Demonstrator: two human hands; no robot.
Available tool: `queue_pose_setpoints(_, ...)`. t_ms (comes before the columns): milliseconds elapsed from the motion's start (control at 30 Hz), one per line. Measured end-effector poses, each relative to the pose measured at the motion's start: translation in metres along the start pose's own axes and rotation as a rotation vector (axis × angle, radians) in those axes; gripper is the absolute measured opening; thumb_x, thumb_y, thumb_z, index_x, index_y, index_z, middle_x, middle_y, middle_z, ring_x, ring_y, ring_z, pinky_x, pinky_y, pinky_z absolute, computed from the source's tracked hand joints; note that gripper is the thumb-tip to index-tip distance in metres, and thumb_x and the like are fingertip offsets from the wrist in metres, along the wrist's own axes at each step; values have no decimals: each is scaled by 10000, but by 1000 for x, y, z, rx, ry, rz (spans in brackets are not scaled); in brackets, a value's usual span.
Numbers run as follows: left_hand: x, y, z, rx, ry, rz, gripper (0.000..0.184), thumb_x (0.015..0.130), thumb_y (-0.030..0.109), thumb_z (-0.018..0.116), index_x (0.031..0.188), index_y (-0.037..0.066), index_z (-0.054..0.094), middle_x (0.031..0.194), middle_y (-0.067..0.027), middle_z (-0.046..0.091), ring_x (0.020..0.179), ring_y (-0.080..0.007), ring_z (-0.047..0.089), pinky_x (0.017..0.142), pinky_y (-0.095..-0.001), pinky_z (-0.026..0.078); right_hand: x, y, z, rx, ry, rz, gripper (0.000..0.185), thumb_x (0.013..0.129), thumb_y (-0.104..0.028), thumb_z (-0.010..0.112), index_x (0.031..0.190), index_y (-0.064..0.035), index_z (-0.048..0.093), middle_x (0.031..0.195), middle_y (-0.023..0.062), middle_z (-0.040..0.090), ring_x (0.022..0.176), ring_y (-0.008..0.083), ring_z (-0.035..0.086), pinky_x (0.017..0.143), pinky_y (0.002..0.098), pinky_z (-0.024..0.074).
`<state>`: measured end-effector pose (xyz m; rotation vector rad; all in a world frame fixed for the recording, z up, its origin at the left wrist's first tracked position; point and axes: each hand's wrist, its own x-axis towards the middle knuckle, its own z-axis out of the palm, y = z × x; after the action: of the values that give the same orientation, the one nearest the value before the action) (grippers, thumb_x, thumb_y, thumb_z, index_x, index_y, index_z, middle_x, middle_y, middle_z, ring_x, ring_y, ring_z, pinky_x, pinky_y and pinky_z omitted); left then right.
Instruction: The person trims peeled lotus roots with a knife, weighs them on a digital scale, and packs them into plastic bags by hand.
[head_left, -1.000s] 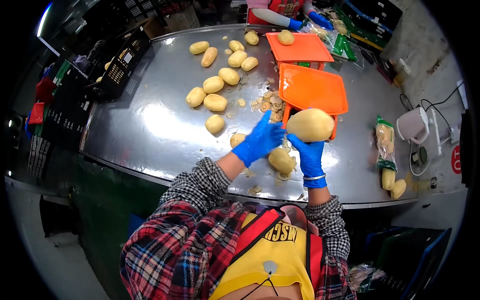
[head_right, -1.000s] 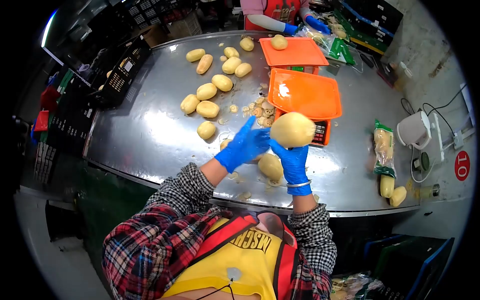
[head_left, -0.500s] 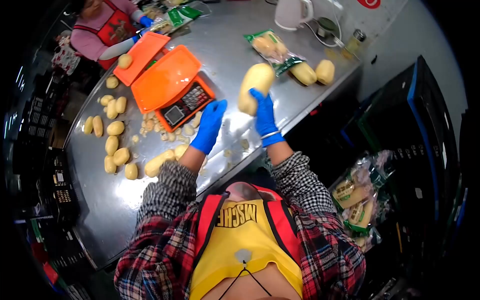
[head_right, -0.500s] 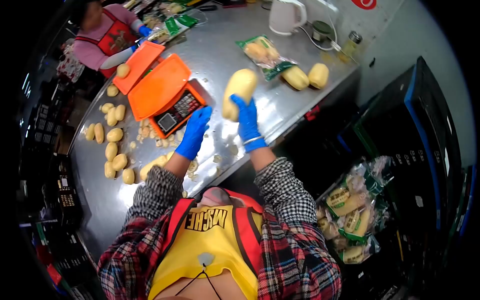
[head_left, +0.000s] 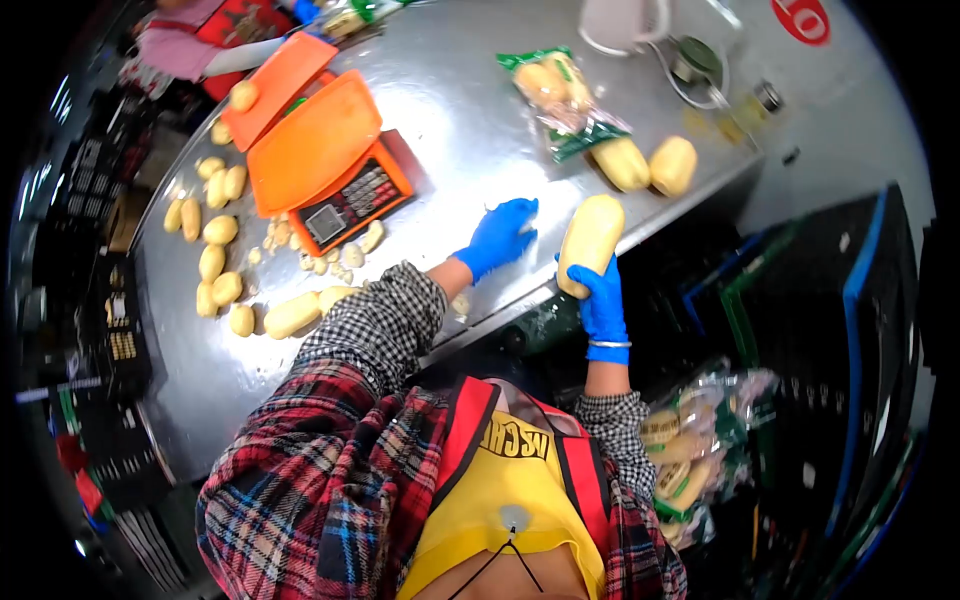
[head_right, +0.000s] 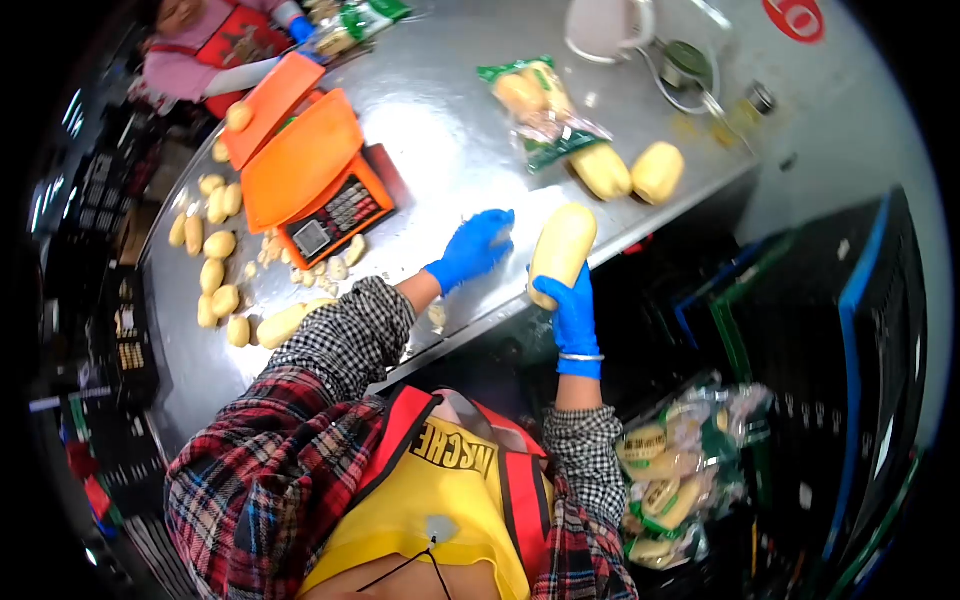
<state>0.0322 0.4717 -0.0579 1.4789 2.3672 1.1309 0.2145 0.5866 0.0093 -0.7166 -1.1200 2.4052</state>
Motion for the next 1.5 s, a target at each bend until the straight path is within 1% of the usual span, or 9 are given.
queue_pose_setpoints(200, -67, 10, -60, -16, -173, -34, 448, 798, 153, 649, 1214, 34, 531, 1170, -172, 558, 1084, -355, 542, 927, -414, 449, 53, 38, 55, -297, -151, 10, 819, 643, -73, 763, 1360, -5, 373, 1199, 121, 531, 1057, 250, 553, 885, 342, 485)
queue_pose_setpoints(333, -114, 6, -125, 13, 44, -240, 372, 846, 187, 637, 1190, 63, 567, 1268, -155, 538, 1105, -341, 545, 953, -388, 435, 100, 77, 81, -339, -186, 25, 766, 631, -85, 769, 1307, -9, 416, 1147, 129, 555, 997, 248, 584, 837, 346, 511)
queue_pose_setpoints(400, -154, -12, -152, 438, 98, -78, 419, 868, 204, 607, 1247, 41, 530, 1275, -177, 536, 1161, -340, 523, 996, -414, 400, 103, 75, 104, -331, -226, 64, 718, 652, -127, 769, 1283, -7, 447, 1073, 113, 587, 905, 222, 607, 767, 324, 522)
queue_pose_setpoints(500, -179, -2, -206, 76, 312, -421, 382, 865, 133, 634, 1225, 27, 562, 1196, -171, 593, 1127, -317, 556, 982, -401, 417, 125, 103, 121, -460, -165, 17, 799, 674, -218, 794, 1344, 9, 420, 1096, 121, 601, 898, 201, 606, 753, 301, 508)
queue_pose_setpoints(533, -194, -9, -215, 150, 347, -457, 351, 851, 101, 644, 1188, 19, 589, 1162, -164, 613, 1101, -315, 573, 963, -392, 433, 131, 116, 127, -617, -93, -66, 941, 665, -260, 813, 1420, 13, 323, 1198, 163, 584, 962, 222, 610, 807, 303, 501)
queue_pose_setpoints(733, -267, -16, -231, 105, 380, -722, 320, 873, 85, 620, 1183, 9, 593, 1154, -167, 613, 1079, -300, 580, 954, -367, 434, 143, 117, 156, -842, -39, -168, 993, 657, -323, 824, 1431, 14, 300, 1222, 205, 585, 1009, 266, 622, 847, 327, 496)
queue_pose_setpoints(1133, -260, -33, -221, 394, 372, -573, 373, 858, 151, 627, 1181, -26, 573, 1117, -230, 606, 1038, -375, 577, 928, -424, 438, 172, 101, 150, -659, 35, -164, 826, 727, -311, 799, 1353, 65, 412, 1211, 169, 587, 1043, 212, 589, 872, 295, 474)
queue_pose_setpoints(1267, -253, -23, -225, 420, 357, -636, 369, 825, 164, 644, 1140, -24, 605, 1087, -232, 619, 1020, -384, 578, 920, -442, 441, 186, 83, 155, -387, -28, -48, 543, 769, -236, 763, 1204, 28, 571, 1041, 98, 644, 875, 163, 617, 764, 284, 502)
queue_pose_setpoints(1500, -254, -3, -236, 417, 440, -613, 365, 815, 168, 669, 1138, 9, 607, 1107, -215, 612, 1020, -388, 578, 892, -433, 457, 215, 74, 159, -565, -29, 7, 565, 772, -300, 742, 1194, 41, 583, 1043, 121, 641, 854, 190, 618, 762, 313, 503)
